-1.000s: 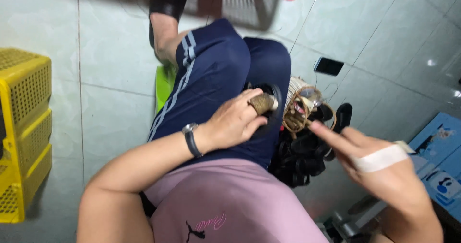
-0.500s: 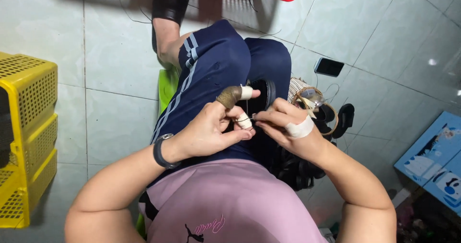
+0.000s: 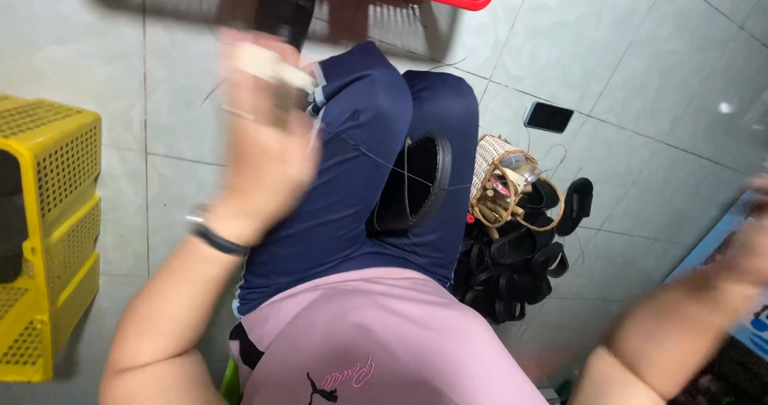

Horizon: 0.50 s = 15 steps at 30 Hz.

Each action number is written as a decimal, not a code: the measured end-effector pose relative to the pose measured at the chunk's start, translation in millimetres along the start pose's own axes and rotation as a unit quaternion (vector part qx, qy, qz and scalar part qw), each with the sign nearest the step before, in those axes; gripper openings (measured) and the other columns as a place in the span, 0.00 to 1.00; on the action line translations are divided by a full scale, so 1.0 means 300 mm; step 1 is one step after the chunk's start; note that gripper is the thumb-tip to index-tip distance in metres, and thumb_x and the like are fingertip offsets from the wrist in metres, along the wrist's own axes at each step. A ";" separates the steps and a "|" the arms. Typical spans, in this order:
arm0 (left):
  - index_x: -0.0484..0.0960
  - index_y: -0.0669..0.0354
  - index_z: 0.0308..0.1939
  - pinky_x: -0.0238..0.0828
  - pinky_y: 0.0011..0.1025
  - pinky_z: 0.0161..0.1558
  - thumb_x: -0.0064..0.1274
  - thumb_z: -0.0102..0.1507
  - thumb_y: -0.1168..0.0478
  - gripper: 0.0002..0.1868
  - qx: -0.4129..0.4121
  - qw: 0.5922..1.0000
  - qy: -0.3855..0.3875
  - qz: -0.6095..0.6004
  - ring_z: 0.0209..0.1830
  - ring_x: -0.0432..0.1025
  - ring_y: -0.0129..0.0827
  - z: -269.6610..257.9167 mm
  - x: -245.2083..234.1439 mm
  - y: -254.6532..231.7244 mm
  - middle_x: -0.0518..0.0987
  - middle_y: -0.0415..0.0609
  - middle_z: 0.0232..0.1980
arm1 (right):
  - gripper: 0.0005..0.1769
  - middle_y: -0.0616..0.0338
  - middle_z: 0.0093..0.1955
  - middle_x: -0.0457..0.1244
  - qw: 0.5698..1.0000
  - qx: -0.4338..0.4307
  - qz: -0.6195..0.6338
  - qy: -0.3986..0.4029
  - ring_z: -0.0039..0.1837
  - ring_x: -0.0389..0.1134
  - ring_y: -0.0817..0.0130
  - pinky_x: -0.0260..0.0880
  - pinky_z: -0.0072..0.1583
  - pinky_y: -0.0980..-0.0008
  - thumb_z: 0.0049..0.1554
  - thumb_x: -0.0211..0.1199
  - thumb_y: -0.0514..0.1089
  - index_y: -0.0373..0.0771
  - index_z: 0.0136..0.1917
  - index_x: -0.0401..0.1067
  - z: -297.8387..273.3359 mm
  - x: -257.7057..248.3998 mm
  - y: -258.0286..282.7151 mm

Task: Hand-sewing the sole of a shoe using a needle and thread while seated on the floor.

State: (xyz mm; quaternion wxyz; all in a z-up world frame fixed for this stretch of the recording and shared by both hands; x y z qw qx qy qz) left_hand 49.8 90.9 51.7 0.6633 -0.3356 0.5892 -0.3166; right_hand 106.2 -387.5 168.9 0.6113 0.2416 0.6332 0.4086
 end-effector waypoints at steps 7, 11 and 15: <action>0.75 0.58 0.27 0.51 0.51 0.63 0.53 0.61 0.57 0.11 0.106 0.968 0.124 -0.192 0.67 0.59 0.60 -0.097 0.177 -0.128 0.73 0.52 0.56 | 0.21 0.61 0.33 0.66 0.975 -0.029 -0.050 0.215 0.32 0.66 0.59 0.69 0.36 0.64 0.47 0.69 0.40 0.38 0.55 0.74 -0.071 0.732 0.166; 0.69 0.62 0.62 0.67 0.20 0.47 0.44 0.65 0.60 0.21 -0.156 0.755 0.315 -0.554 0.38 0.73 0.25 0.031 0.196 -0.185 0.78 0.44 0.36 | 0.17 0.62 0.30 0.62 0.949 -0.190 -0.166 0.190 0.30 0.63 0.61 0.67 0.34 0.60 0.54 0.60 0.41 0.38 0.57 0.75 -0.022 0.748 0.195; 0.80 0.64 0.36 0.70 0.22 0.28 0.47 0.65 0.60 0.11 -0.100 0.796 0.211 -0.558 0.26 0.72 0.25 0.150 0.314 -0.108 0.79 0.46 0.28 | 0.15 0.57 0.34 0.65 0.943 -0.178 -0.131 0.248 0.33 0.65 0.59 0.65 0.36 0.63 0.53 0.59 0.34 0.34 0.55 0.72 0.020 0.794 0.226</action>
Point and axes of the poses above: each hand's wrist, its own z-axis towards the middle knuckle, its own x-axis out of the palm, y = z × x, the point moved 5 cm from there along z, towards the middle knuckle
